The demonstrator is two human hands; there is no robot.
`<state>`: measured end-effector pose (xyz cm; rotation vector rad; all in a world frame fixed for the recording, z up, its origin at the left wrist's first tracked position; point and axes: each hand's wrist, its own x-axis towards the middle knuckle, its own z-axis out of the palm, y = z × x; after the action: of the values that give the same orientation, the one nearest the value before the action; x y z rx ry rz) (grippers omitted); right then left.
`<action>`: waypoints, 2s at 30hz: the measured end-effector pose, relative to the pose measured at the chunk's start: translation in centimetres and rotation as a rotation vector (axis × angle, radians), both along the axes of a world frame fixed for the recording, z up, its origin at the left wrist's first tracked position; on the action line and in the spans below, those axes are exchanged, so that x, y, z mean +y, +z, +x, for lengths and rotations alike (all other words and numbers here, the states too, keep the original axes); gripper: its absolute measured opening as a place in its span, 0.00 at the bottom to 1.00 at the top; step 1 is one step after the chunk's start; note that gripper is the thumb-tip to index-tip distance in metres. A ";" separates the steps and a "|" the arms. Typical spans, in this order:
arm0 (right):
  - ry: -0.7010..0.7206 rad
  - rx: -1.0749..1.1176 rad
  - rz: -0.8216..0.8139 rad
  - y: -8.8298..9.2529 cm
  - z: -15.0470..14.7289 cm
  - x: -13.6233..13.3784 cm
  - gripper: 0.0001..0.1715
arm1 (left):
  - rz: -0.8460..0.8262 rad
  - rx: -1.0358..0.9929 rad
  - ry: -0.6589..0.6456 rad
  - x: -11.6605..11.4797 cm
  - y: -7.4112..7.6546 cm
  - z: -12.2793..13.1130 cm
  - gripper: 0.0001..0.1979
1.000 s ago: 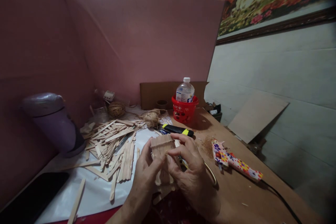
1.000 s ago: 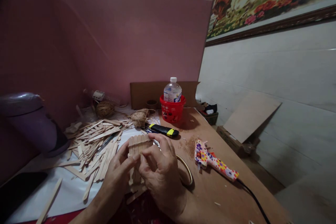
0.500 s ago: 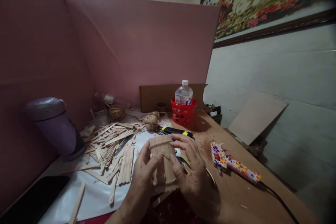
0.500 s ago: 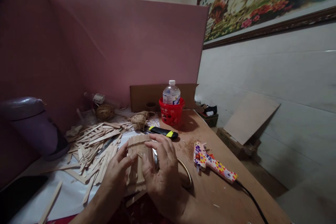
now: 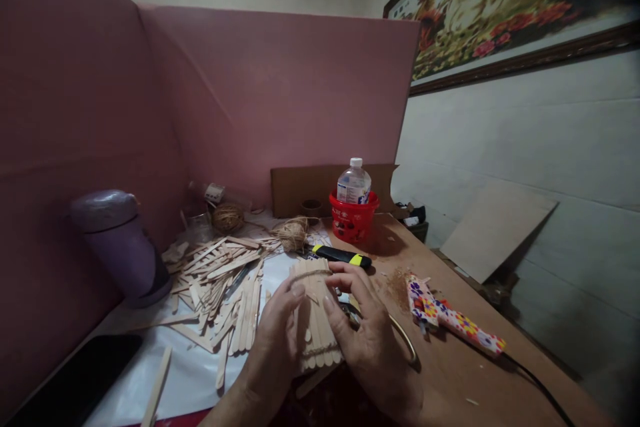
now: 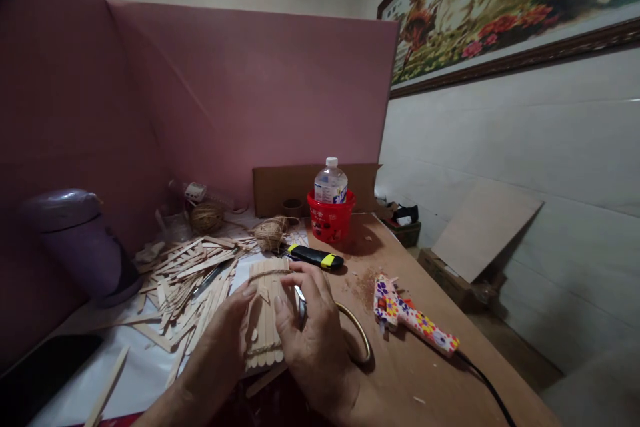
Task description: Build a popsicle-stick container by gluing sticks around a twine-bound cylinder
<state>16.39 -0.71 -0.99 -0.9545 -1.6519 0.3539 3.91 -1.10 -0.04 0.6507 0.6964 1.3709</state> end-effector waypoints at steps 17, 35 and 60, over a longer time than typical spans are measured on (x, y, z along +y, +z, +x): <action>0.011 0.030 0.016 -0.2 -0.3 0.0 0.06 | 0.095 0.133 -0.011 0.8 -0.7 0.1 0.22; 0.138 0.164 -0.299 -0.5 -0.1 0.3 0.17 | 0.133 0.182 0.054 1.7 -1.9 -0.6 0.21; 0.212 0.189 -0.243 -0.2 -0.6 -0.1 0.23 | 0.247 0.176 0.051 1.3 -0.5 -0.9 0.27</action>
<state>15.82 -0.78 -1.23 -0.8947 -1.5621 0.7793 3.03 0.16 -0.57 0.9643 0.6923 1.4720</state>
